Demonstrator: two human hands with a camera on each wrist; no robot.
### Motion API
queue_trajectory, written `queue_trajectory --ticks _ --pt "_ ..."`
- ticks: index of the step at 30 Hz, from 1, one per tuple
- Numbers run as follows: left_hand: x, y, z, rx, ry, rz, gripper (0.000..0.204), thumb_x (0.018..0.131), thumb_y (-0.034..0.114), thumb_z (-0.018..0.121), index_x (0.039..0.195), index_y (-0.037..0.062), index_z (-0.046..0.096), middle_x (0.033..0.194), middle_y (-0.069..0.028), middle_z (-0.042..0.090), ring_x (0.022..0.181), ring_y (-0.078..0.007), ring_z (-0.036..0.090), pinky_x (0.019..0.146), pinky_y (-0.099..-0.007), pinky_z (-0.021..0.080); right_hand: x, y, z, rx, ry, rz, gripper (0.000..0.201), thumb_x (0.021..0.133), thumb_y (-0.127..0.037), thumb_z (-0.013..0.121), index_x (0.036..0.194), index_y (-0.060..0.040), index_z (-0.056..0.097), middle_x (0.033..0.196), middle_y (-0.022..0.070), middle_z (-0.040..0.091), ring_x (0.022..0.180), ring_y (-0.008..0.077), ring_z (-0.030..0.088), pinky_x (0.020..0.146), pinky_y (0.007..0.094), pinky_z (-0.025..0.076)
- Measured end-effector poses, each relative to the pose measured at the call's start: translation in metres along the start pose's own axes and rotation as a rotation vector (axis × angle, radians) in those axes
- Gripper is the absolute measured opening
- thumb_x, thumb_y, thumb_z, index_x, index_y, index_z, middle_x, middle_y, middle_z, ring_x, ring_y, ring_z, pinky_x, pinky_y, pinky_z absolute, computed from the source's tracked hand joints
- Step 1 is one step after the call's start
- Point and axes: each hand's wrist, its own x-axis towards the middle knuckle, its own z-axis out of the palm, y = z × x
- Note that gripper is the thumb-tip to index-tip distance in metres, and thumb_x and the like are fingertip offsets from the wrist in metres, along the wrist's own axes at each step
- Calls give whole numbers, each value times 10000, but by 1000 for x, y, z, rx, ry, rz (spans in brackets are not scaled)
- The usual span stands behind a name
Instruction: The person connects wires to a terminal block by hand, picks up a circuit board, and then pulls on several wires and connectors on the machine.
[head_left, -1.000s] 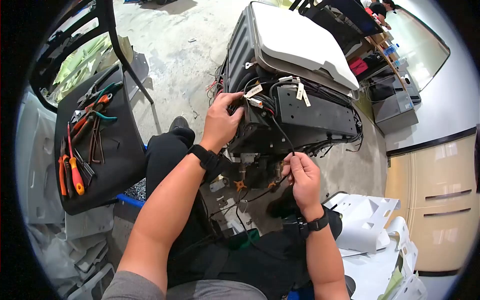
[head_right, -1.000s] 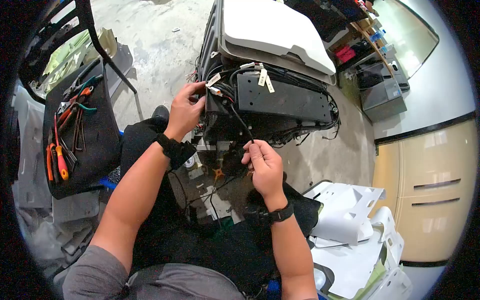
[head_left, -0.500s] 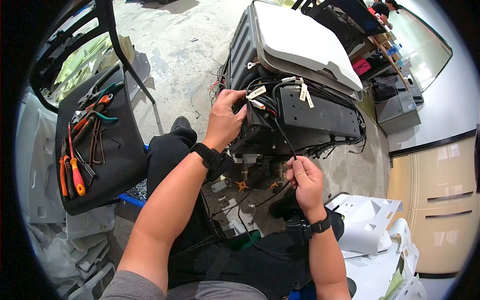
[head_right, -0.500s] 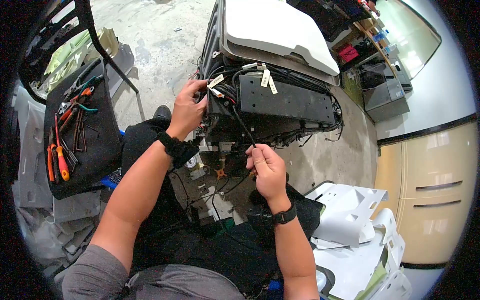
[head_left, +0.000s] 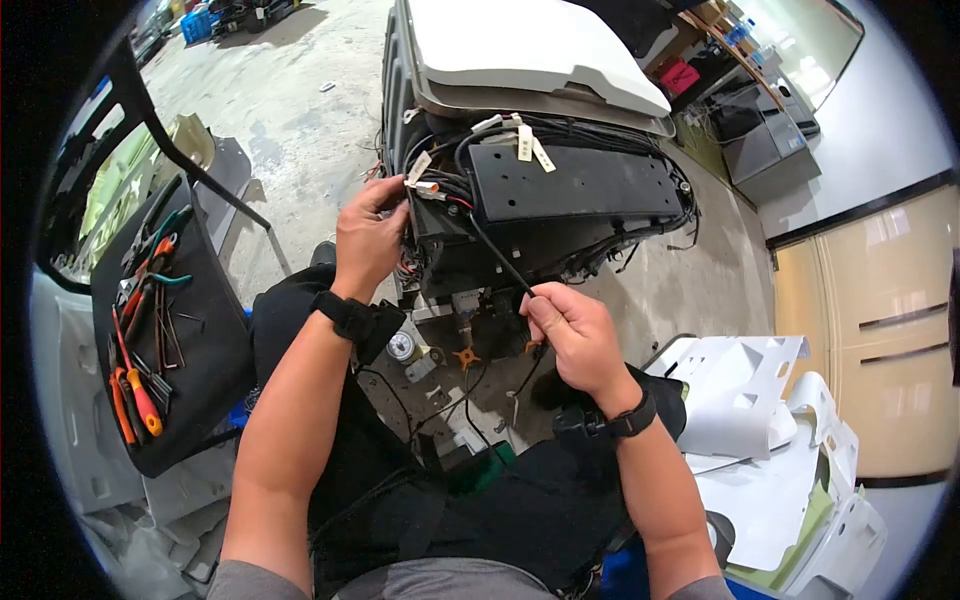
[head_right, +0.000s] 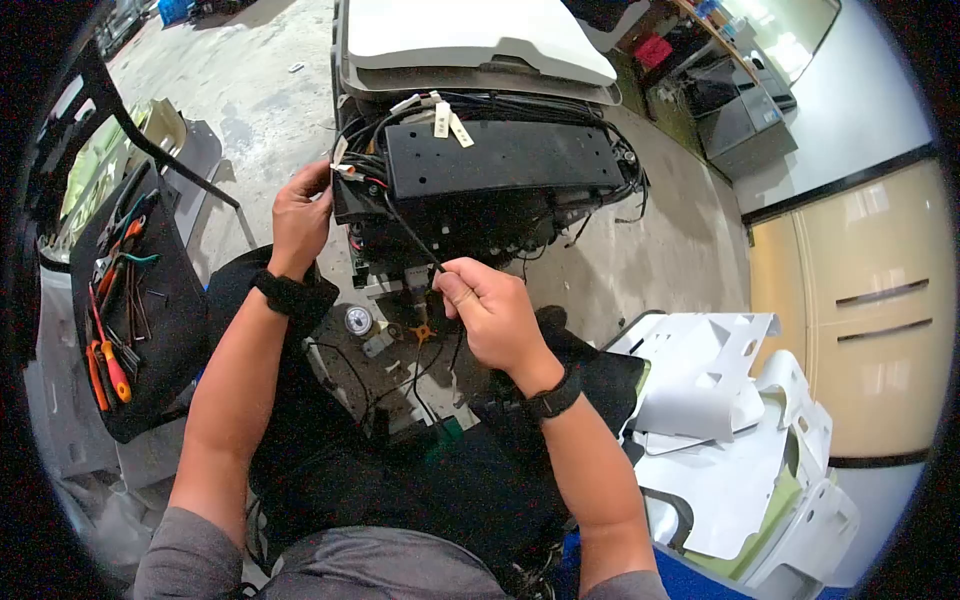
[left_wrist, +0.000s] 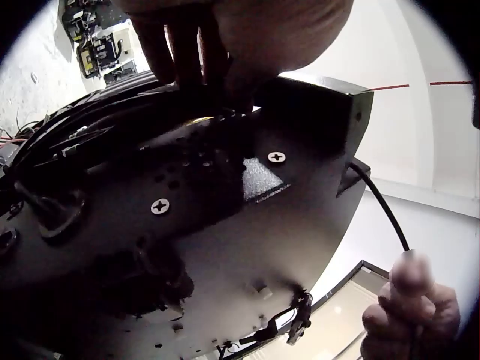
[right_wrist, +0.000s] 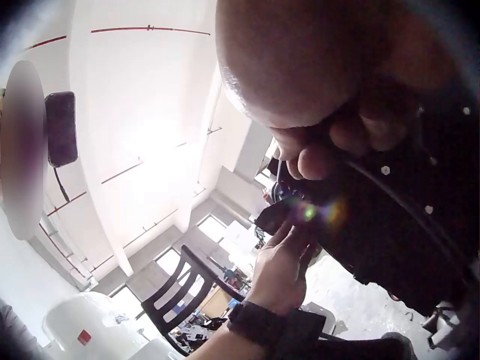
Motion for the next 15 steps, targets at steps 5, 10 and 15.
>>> queue_trajectory --ticks 5,10,15 --pt "-4 0 -6 41 -38 56 228 766 -12 611 993 -26 607 883 -60 618 796 -120 587 733 -228 451 -5 1 -8 -35 -5 -2 190 887 -179 510 877 -2 580 608 45 541 553 115 517 538 249 411" --pt "-13 15 -9 34 -65 3 206 737 -26 636 942 -20 621 826 -51 625 742 -123 594 691 -231 463 -10 -5 -20 -146 -28 8 162 874 -146 514 861 -1 585 610 54 541 555 119 523 540 251 414" --pt "-17 21 -11 66 -109 6 234 666 -32 678 894 -10 627 836 -94 636 770 -180 618 702 -257 474 -18 -3 -26 -165 -33 39 143 864 -101 495 850 9 585 619 52 546 561 119 522 543 247 410"
